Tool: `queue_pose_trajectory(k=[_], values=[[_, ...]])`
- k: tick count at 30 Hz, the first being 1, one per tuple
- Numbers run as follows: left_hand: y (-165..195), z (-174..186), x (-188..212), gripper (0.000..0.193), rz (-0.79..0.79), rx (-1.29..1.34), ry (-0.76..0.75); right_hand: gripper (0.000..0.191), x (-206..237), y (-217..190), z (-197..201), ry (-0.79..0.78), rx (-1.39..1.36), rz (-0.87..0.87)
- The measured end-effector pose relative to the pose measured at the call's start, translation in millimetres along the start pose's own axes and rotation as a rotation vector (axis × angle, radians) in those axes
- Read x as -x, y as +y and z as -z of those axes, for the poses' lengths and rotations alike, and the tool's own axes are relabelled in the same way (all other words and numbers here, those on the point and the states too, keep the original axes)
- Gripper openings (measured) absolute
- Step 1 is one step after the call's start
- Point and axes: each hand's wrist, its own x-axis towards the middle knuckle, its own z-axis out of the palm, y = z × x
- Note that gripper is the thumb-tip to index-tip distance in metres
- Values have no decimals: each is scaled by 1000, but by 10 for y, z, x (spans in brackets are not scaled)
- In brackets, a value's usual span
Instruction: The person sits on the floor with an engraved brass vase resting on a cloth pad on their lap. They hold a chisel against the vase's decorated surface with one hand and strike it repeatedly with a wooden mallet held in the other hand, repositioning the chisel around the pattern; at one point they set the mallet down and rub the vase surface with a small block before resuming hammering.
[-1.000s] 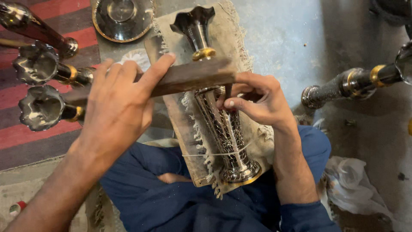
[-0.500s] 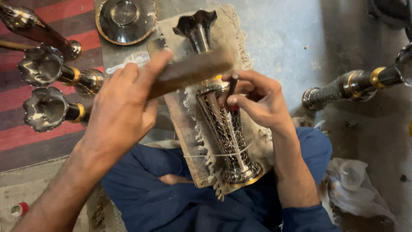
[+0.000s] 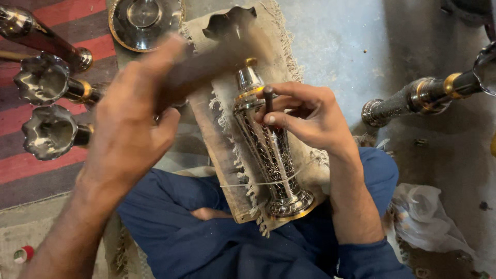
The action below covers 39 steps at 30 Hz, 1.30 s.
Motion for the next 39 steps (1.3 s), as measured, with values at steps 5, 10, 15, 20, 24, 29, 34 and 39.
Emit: queue_pose_trajectory(k=[5, 10, 15, 20, 24, 29, 34, 39], values=[[-105, -87, 145, 68, 221, -310, -295, 43, -2, 57, 24, 12, 10, 16], [-293, -73, 529, 79, 361, -16, -233, 38, 38, 141, 188, 344, -145, -52], [-459, -441, 1250, 77, 636, 364, -288, 32, 471, 4, 212, 433, -173, -23], [-530, -876, 1866, 75, 741, 498, -396, 39, 941, -394, -128, 353, -117, -189], [-407, -889, 1941, 70, 639, 468, -391, 29, 1014, -644, -562, 135, 219, -218], [238, -589, 2061, 30, 432, 502, 159, 21, 830, -764, -1084, -273, 349, -50], [725, -476, 2260, 32, 902, 866, -115, 20, 631, -597, -1496, -375, 296, -5], [854, -527, 2537, 31, 917, 909, 84, 16, 652, -383, -1736, -292, 176, -262]])
